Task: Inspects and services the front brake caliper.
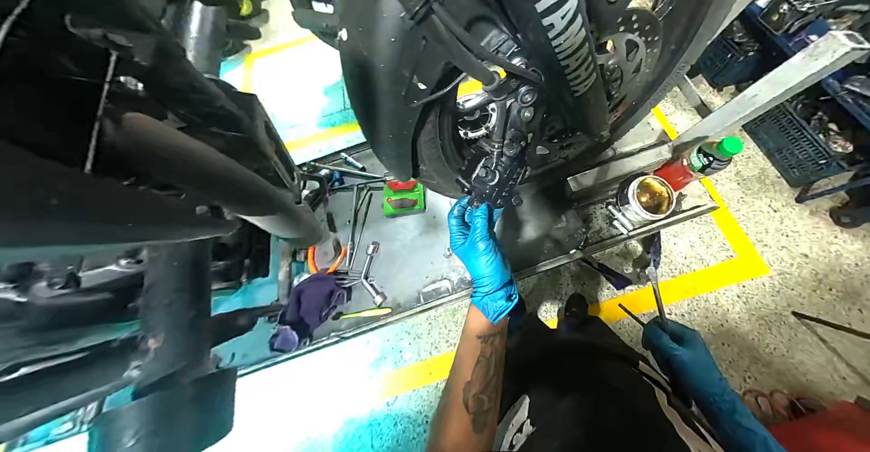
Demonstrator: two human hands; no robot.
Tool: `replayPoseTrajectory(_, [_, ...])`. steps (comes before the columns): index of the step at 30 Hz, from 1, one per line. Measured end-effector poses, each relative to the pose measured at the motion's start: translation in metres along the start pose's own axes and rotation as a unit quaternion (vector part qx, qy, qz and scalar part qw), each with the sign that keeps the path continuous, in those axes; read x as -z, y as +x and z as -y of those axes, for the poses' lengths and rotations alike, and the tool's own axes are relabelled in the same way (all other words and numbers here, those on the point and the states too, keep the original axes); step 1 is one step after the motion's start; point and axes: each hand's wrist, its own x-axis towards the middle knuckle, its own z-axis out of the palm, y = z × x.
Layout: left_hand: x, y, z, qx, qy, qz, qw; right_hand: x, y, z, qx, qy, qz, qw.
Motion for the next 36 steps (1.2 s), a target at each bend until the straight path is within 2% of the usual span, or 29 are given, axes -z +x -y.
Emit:
replayPoseTrajectory(4, [0.005,-0.002,0.007,-0.001,0.044,0.032,0.999,-0.002,0.002,-0.001,-0.003,-0.003,0.009,1.0])
replayPoseTrajectory(7, [0.02,-0.002,0.013,0.052,0.03,0.03,0.998,-0.001,0.001,-0.005,0.004,0.004,0.009,1.0])
replayPoseTrajectory(12, [0.081,-0.001,0.048,0.173,-0.004,0.048,0.984,0.003,-0.007,-0.011,-0.001,0.004,-0.005,1.0])
replayPoseTrajectory(15, [0.104,-0.007,0.071,0.242,0.091,0.033,0.965,0.003,-0.013,-0.015,-0.009,-0.003,-0.014,1.0])
replayPoseTrajectory(18, [0.109,-0.01,0.087,0.318,0.196,0.048,0.926,0.005,-0.021,-0.021,-0.025,-0.019,-0.027,0.999])
replayPoseTrajectory(22, [0.107,-0.013,0.108,0.368,0.225,0.031,0.901,0.01,-0.035,-0.023,-0.056,-0.02,-0.044,0.997])
replayPoseTrajectory(25, [0.113,-0.011,0.114,0.367,0.229,0.016,0.901,0.016,-0.043,-0.028,-0.063,-0.013,-0.058,0.996])
replayPoseTrajectory(28, [0.128,-0.003,0.113,0.318,0.302,0.061,0.896,0.021,-0.045,-0.032,-0.064,-0.029,-0.07,0.995])
replayPoseTrajectory(30, [0.113,-0.004,0.089,0.326,0.389,0.09,0.857,0.024,-0.043,-0.034,-0.068,-0.032,-0.065,0.995])
replayPoseTrajectory(32, [0.077,-0.005,0.053,0.392,0.479,0.106,0.778,0.025,-0.039,-0.036,-0.068,-0.033,-0.052,0.996])
replayPoseTrajectory(33, [0.08,-0.007,0.054,0.365,0.512,0.107,0.77,0.025,-0.036,-0.036,-0.066,-0.033,-0.044,0.996])
replayPoseTrajectory(35, [0.123,-0.003,0.088,0.235,0.567,0.102,0.783,0.023,-0.029,-0.039,-0.06,-0.033,-0.028,0.997])
replayPoseTrajectory(36, [0.139,0.002,0.095,0.205,0.584,0.106,0.778,0.02,-0.023,-0.04,-0.053,-0.035,-0.018,0.998])
